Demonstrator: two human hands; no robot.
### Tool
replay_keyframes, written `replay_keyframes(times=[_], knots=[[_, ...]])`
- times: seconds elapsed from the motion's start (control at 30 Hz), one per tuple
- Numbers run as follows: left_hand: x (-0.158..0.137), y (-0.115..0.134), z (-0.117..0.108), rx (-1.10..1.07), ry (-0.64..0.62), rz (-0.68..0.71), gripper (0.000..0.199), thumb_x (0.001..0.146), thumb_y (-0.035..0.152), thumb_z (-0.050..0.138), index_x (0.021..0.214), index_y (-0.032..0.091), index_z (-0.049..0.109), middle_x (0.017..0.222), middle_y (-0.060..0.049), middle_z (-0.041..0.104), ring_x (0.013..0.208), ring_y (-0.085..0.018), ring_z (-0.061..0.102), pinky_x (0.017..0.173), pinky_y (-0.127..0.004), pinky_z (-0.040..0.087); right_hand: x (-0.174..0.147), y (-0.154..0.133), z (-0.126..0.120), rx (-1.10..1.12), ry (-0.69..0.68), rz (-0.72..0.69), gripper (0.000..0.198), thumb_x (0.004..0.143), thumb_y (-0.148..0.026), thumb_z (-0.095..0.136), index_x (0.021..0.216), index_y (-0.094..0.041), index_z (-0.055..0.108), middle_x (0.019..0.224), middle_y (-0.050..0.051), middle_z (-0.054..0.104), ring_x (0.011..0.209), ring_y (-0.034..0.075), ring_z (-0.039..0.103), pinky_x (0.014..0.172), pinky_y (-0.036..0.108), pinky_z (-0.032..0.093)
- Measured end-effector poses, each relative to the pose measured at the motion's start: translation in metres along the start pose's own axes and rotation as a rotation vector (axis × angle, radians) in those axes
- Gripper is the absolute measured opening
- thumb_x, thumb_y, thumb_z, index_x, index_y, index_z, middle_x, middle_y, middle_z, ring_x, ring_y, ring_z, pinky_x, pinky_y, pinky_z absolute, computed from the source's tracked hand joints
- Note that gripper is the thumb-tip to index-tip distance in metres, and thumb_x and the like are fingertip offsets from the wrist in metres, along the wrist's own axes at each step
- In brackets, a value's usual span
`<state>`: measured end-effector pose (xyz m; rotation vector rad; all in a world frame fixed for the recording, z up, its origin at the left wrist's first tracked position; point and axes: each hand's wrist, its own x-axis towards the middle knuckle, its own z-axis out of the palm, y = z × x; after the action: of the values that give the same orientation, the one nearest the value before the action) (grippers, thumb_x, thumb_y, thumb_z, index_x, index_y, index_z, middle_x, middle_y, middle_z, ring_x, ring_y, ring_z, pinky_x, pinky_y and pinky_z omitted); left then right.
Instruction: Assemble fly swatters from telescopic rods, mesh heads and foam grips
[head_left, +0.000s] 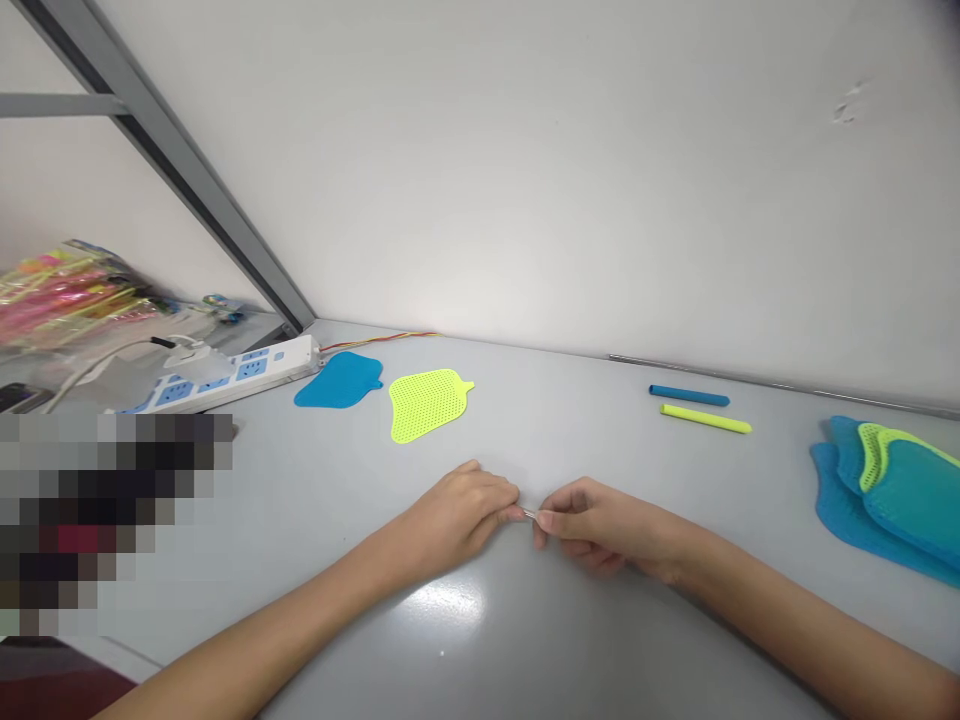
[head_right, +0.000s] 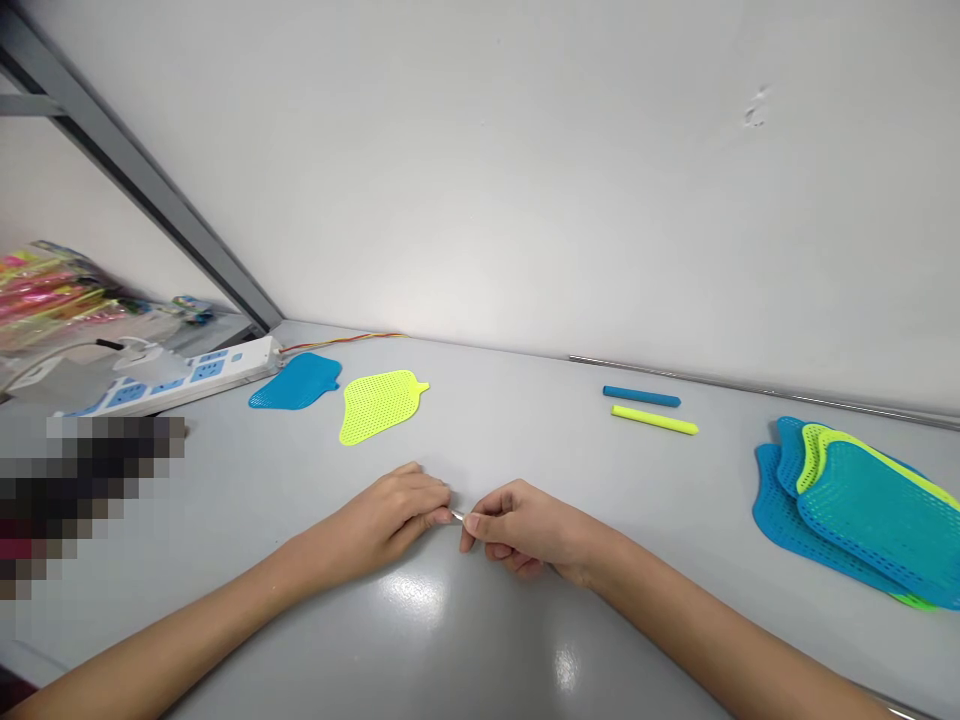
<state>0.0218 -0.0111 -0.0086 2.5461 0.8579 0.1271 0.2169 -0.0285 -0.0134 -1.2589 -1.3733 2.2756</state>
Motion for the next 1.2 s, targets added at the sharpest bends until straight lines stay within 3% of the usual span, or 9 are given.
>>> replay_keyframes(times=[0.87,1.2], knots=[[0.002,-0.005,-0.010,-0.065,-0.060,0.008,0.037,0.088,0.030,0.022,0.067,0.018,0.049,0.058,0.003,0.047,0.060,-0.010,0.041,0.066,-0.023,0.032,0.004,0.003,0.003,-0.023,0.028,-0.036,0.027,0.076,-0.041,0.043,0.075,-0.016,0.053,0.053,-0.005,0.034,0.039,0.002,0.023,0.036,0.016,0.017],[-0.004,-0.019,-0.015,-0.089,-0.056,-0.120,0.035,0.087,0.035,0.022,0.064,0.017,0.041,0.058,0.003,0.042,0.065,-0.012,0.041,0.061,-0.023,0.032,-0.001,-0.002,0.003,-0.423,0.200,-0.116,0.037,0.077,-0.048,0.038,0.072,-0.015,0.056,0.054,-0.004,0.038,0.044,0.005,0.033,0.041,0.018,0.026]])
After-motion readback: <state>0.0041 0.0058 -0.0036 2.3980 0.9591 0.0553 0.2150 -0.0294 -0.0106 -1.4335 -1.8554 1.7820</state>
